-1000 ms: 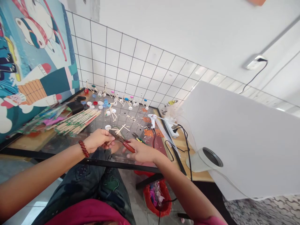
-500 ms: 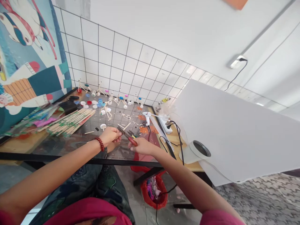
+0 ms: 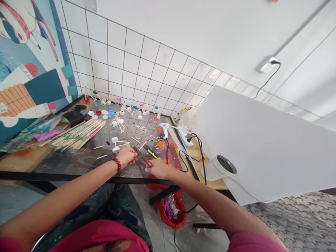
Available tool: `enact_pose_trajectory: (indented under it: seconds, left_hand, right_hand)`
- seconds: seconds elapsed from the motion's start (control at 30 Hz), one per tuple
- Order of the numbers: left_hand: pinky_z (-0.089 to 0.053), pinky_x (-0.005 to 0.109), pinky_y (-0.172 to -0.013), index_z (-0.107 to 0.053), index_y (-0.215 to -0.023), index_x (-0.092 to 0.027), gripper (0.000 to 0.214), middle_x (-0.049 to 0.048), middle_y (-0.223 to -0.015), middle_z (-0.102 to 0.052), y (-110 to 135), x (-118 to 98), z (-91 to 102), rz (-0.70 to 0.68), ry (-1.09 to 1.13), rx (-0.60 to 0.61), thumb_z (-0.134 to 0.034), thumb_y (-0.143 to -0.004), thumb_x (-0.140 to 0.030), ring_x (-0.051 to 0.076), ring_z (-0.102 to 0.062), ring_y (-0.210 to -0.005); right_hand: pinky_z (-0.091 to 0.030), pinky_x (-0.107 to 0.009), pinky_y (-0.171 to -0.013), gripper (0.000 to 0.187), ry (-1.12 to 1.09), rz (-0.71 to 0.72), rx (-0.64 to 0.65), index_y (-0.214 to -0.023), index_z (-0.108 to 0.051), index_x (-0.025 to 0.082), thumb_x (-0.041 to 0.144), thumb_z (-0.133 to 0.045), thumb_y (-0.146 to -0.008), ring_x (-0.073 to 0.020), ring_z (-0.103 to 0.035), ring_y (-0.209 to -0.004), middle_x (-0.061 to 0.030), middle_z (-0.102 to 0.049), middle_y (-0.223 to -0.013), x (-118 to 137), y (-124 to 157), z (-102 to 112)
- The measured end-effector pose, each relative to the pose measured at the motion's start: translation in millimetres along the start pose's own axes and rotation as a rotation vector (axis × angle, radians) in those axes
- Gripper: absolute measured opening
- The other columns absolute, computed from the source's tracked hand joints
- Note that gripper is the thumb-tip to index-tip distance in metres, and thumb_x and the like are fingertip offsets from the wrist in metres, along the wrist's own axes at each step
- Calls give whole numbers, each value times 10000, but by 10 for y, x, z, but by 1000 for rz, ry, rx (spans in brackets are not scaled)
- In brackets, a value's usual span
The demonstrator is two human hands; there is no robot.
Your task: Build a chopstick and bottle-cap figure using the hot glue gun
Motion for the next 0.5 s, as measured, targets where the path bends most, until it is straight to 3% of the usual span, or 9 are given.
enact_pose_trajectory:
  seconds: [0.27, 0.37, 0.43, 0.5]
  left_hand:
    - [-634, 455, -950, -675, -1319, -181, 380, 114, -1327, -699, 105, 4, 153, -7, 14, 25, -695, -1019, -412, 244, -711, -1118]
    - [-578, 293, -699, -722, -953, -136, 209, 59, -922, -745, 218, -20, 277, -53, 50, 4, -715, -998, -340, 147, -684, -754]
    - [-463, 243, -570, -648, -699, -152, 295, 23, -674, -676, 298, -49, 345, -100, 89, -19, -741, -951, -274, 102, -582, -566]
    - [-409, 235, -531, -619, -618, -161, 324, 13, -587, -646, 366, -81, 383, -141, 120, -28, -784, -885, -237, 94, -545, -507]
  right_hand:
    - [-411, -277, -724, 209, -64, 33, 44, -737, -587, 212, 382, -643, -844, -158, -507, -719, 36, -540, -697, 41, 6, 95]
    - [-404, -276, -735, 261, -130, 82, 69, -745, -571, 213, 430, -666, -854, -147, -479, -719, 48, -502, -693, 103, 13, 135]
    - [-390, -268, -715, 316, -207, 101, 103, -769, -581, 212, 491, -709, -842, -141, -452, -712, 53, -482, -698, 144, -5, 133]
    - [-380, -262, -694, 375, -303, 124, 179, -864, -646, 201, 565, -731, -836, -137, -427, -706, 50, -487, -732, 179, -24, 131]
Point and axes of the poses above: each hand's wrist, its own y-axis away from the middle knuckle, its own z-axis out of the back of the hand, x = y × z, the point moved 2 cm from there along -y, towards the middle knuckle
